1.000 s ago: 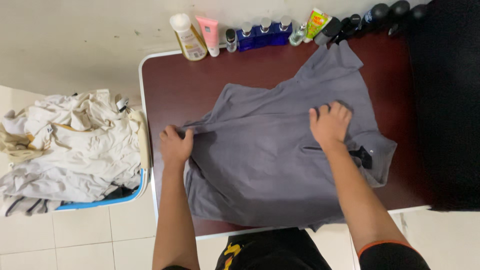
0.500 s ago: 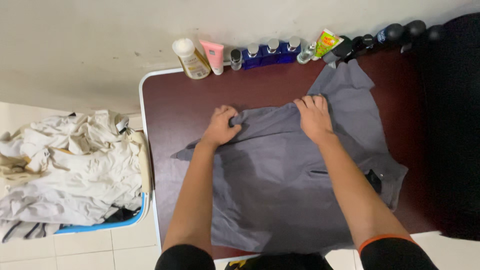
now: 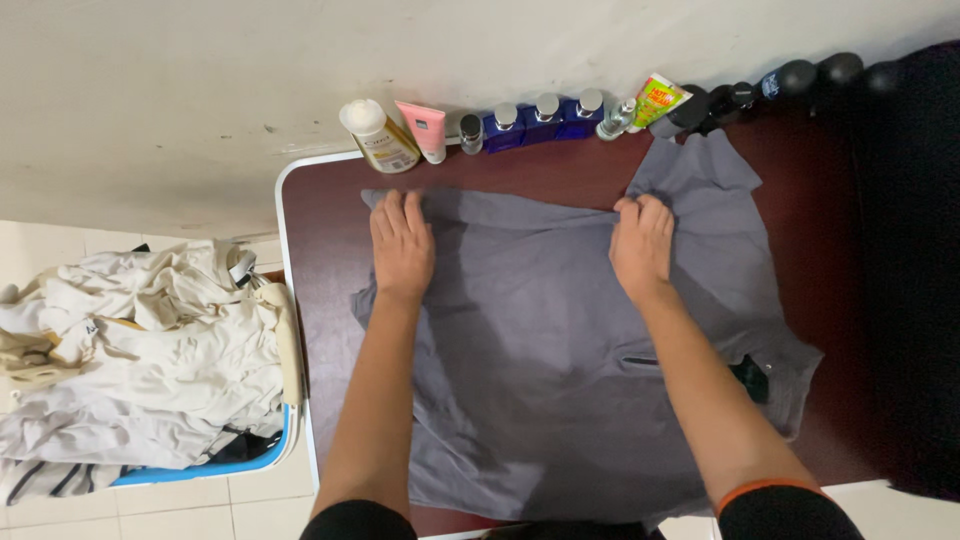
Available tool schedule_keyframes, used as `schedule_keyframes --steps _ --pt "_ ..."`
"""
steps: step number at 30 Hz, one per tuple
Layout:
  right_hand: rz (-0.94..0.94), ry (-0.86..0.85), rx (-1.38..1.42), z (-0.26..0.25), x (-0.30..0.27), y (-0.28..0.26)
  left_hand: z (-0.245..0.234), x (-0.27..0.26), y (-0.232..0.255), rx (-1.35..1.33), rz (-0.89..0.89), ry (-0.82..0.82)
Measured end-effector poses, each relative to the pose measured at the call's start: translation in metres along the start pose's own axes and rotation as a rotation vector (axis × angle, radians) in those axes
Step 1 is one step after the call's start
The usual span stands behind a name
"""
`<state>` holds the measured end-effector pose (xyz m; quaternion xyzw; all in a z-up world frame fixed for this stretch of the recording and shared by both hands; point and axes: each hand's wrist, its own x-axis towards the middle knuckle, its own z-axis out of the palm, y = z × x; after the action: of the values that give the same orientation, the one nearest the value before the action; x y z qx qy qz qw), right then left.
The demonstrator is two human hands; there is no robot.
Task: The person folds a pair of dark jeans and a grey shirt on a table, then places them into a black suitcase. The person repeats this process for additional items from a laundry basket.
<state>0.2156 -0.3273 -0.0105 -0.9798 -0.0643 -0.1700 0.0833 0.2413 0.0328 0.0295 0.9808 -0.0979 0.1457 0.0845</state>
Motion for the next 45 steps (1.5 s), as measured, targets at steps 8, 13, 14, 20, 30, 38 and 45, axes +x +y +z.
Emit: schedule_keyframes --steps 8,13,14,20,30,38,45 --pt "0.117 -0.030 0.076 -0.006 -0.028 -0.005 0.022 -0.040 0.009 -0.125 0.049 -0.223" --pt "0.140 -0.181 -0.063 -0.015 -0.028 0.019 0.022 -0.028 0.005 -0.127 -0.009 -0.362" --pt "0.133 -0.208 -0.086 -0.017 -0.025 0.023 0.022 -0.025 0.005 -0.106 0.011 -0.356" --pt "0.340 -0.490 -0.073 -0.025 0.010 0.050 0.027 -0.015 0.011 -0.131 0.160 -0.374" --pt "0.533 -0.649 0.013 -0.021 0.058 0.113 0.022 -0.017 0.005 -0.156 0.125 -0.371" --pt "0.324 -0.179 0.100 -0.054 0.018 0.062 0.017 -0.019 0.026 -0.138 0.051 -0.276" --pt "0.266 -0.095 0.260 -0.099 -0.102 -0.052 -0.028 -0.112 0.025 -0.250 -0.273 0.057"
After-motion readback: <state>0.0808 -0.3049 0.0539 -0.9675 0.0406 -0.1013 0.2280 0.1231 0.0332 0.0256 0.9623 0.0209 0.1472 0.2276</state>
